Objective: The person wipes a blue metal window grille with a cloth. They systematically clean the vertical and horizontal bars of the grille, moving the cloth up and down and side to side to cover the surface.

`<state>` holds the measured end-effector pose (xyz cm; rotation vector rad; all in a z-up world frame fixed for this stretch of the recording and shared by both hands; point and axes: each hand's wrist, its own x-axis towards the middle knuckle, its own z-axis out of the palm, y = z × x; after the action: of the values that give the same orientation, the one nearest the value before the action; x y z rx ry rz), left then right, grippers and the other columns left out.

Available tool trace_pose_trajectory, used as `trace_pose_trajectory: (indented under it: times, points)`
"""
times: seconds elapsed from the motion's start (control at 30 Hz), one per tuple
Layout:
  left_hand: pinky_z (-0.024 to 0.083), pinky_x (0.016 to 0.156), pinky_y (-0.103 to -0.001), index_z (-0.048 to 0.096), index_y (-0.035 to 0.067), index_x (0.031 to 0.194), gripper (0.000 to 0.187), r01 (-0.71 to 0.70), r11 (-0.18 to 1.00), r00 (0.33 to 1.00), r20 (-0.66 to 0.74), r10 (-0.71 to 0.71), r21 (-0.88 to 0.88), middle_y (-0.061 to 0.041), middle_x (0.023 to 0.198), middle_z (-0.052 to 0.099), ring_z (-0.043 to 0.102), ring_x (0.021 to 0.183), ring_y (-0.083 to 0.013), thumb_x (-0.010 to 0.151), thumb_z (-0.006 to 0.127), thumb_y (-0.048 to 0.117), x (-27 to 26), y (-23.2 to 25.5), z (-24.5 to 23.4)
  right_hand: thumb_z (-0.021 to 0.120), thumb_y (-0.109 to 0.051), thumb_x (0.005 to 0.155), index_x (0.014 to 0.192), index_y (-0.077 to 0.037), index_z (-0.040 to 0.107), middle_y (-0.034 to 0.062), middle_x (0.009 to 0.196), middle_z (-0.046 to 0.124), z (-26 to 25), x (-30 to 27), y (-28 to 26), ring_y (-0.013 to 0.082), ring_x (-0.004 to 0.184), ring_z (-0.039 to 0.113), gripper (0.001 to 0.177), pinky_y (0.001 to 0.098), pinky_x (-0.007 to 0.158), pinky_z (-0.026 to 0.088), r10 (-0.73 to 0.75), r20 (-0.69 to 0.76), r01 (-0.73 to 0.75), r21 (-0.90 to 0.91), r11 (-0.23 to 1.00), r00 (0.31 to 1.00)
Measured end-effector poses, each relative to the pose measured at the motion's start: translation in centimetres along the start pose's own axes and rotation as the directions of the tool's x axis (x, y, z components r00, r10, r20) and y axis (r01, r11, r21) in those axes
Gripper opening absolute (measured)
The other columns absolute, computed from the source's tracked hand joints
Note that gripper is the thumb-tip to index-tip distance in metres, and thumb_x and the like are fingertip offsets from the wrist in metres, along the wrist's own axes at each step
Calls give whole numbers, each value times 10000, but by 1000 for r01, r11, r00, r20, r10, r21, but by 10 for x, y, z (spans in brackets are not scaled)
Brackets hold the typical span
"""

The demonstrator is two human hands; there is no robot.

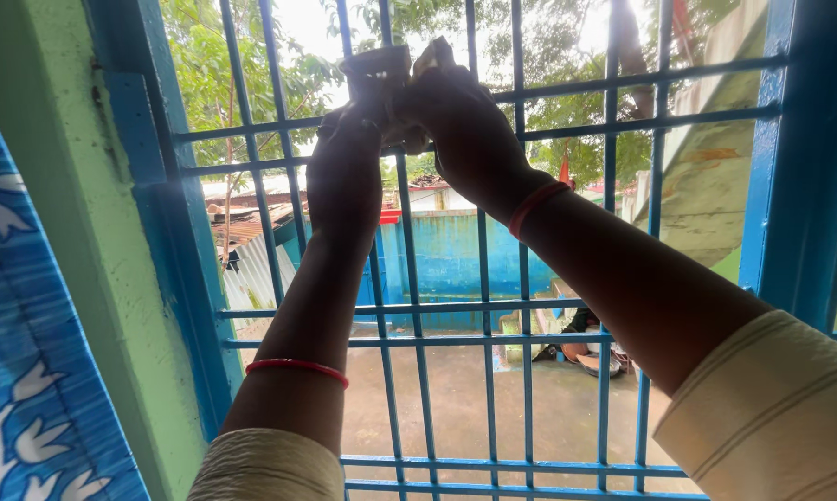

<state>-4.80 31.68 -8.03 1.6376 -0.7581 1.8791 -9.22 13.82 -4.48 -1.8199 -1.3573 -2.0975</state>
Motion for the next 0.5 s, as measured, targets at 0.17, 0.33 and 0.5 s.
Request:
trace_pose_trajectory:
  times: [0.17,0.33,0.5]
  points:
    - [581,950,-317,645,0,1153,120,-119,910,992,-82,94,-398,-119,1184,664,684,1091,-197,1107,562,73,-4,1,-17,636,27,1034,1130,-103,730,68,1083,720,-7,6,-3,258,1146,670,188,460,1183,466,-98,-22,98,-15,995,995]
    - [594,802,-274,616,15,1231,182,-17,870,992,-114,-45,-493,-93,1116,667,701,917,-149,1094,528,97,20,16,-25,514,-186,1131,1126,-144,663,-9,1047,691,-10,44,-9,131,1090,760,155,330,1040,613,294,321,-396,328,858,900]
    - [610,839,-281,678,30,1230,294,136,851,989,21,-145,-507,-84,1065,711,727,930,-144,1118,423,121,24,-1,-22,562,-48,1025,1359,-136,614,44,1283,641,31,45,-10,249,1187,667,349,360,1077,526,-257,-149,233,-159,959,955]
